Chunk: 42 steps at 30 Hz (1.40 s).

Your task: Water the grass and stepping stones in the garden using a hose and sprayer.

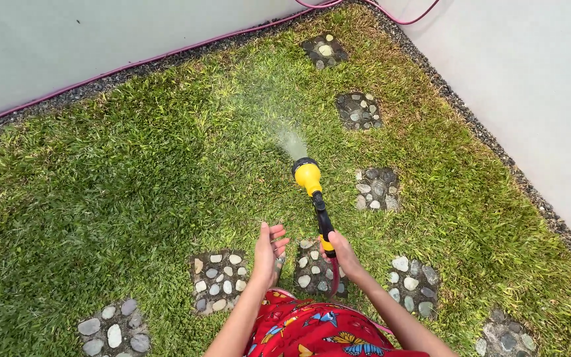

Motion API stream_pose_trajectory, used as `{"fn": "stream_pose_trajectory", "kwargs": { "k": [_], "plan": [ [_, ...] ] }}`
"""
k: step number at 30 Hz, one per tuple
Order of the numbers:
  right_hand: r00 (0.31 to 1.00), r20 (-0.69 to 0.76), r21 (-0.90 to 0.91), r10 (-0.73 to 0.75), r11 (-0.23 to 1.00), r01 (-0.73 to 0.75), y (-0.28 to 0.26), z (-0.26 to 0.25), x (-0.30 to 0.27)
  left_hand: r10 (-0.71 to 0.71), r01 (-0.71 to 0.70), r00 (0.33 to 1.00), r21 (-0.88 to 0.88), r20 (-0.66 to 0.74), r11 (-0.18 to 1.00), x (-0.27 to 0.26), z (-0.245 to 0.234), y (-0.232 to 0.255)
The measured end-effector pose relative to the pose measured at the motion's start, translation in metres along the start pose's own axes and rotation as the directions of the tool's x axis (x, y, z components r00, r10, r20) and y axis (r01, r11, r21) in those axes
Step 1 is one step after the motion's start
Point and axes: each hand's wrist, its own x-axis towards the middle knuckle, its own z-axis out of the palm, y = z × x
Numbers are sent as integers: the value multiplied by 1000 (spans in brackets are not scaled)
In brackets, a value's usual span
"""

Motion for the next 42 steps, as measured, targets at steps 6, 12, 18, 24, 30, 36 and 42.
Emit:
{"fn": "stream_pose_trajectory", "kwargs": {
  "k": [6, 12, 18, 24, 30, 36, 42],
  "plan": [
    [989, -150, 12, 14, 1000, -12, 2, -18, -13, 7, -12, 999, 112, 46, 994, -1, 14, 6],
    [978, -200, 19, 61, 998, -59, 20, -34, -23, -15, 2, 996, 149, 86, 989, 2, 27, 1],
    [946, -256, -27, 200, 977, -214, 44, -38, -26, -29, 8, 993, 176, 118, 984, 4, 33, -1],
    [988, -153, 12, 1, 1000, 1, 39, -28, -44, -49, 23, 991, 202, 127, 979, 2, 36, 1],
    [990, -130, -74, 61, 995, -71, 42, -30, -55, -65, 31, 987, 221, 147, 975, 4, 39, -2],
    [977, -193, 12, 90, 996, -90, 31, -23, -59, -93, 57, 986, 239, 142, 969, 1, 44, 1],
    [996, -15, 46, 84, 995, -84, 44, -31, -59, -77, 44, 987, 224, 144, 974, 0, 35, 3]
  ]
}}
